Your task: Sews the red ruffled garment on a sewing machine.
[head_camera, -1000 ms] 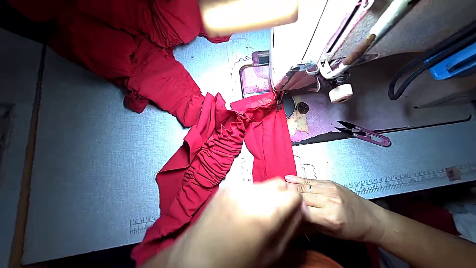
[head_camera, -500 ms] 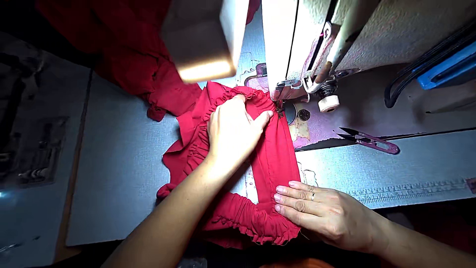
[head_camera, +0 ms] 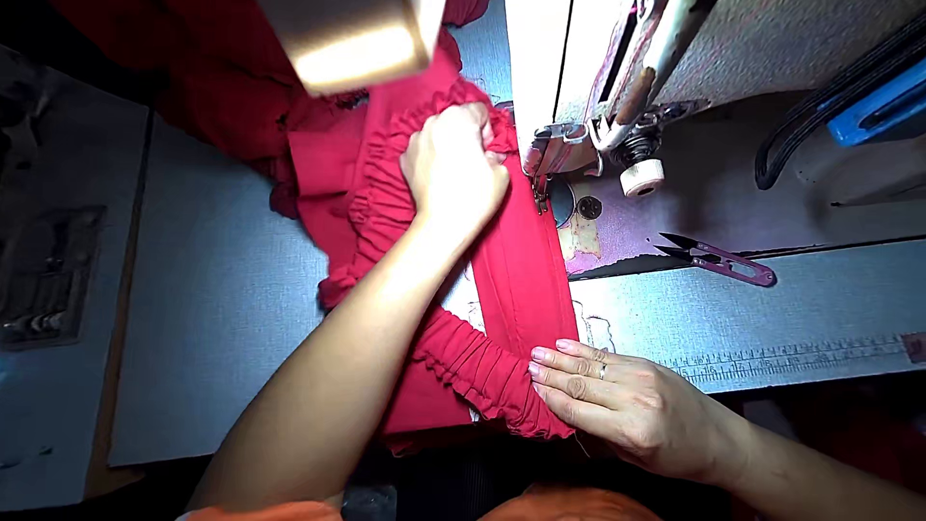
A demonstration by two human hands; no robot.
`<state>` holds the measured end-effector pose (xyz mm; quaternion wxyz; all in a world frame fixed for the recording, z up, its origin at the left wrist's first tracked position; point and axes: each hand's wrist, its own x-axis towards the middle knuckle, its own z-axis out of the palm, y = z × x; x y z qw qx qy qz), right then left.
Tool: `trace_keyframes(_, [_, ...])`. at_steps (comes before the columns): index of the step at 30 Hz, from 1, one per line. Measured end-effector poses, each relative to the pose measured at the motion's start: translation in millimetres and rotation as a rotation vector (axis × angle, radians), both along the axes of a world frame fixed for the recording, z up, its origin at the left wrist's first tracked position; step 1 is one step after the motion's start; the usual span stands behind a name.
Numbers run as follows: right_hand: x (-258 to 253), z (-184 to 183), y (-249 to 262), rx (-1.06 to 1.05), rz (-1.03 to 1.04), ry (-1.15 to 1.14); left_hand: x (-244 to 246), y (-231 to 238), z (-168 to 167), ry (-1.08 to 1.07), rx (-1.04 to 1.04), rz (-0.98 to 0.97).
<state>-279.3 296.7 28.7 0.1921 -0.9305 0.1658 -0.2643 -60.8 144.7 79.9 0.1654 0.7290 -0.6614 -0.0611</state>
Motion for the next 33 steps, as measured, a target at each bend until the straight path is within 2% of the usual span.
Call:
trace_keyframes(7, [1, 0, 3, 0.017, -0.024, -0.014, -3, -12, 10, -0.069, 0.101, -0.017])
trace_keyframes(16, [2, 1, 6, 0.089, -0.054, -0.028, 16, -27, -13, 0.169, -0.023, -0.180])
trace_keyframes(21, [4, 3, 3, 0.175, -0.065, -0.066, 15, -27, -9, 0.215, -0.054, -0.243])
trace_keyframes(33, [19, 1, -34, 0.220, -0.154, -0.115, 17, -74, -7, 0.184, 0.017, -0.205])
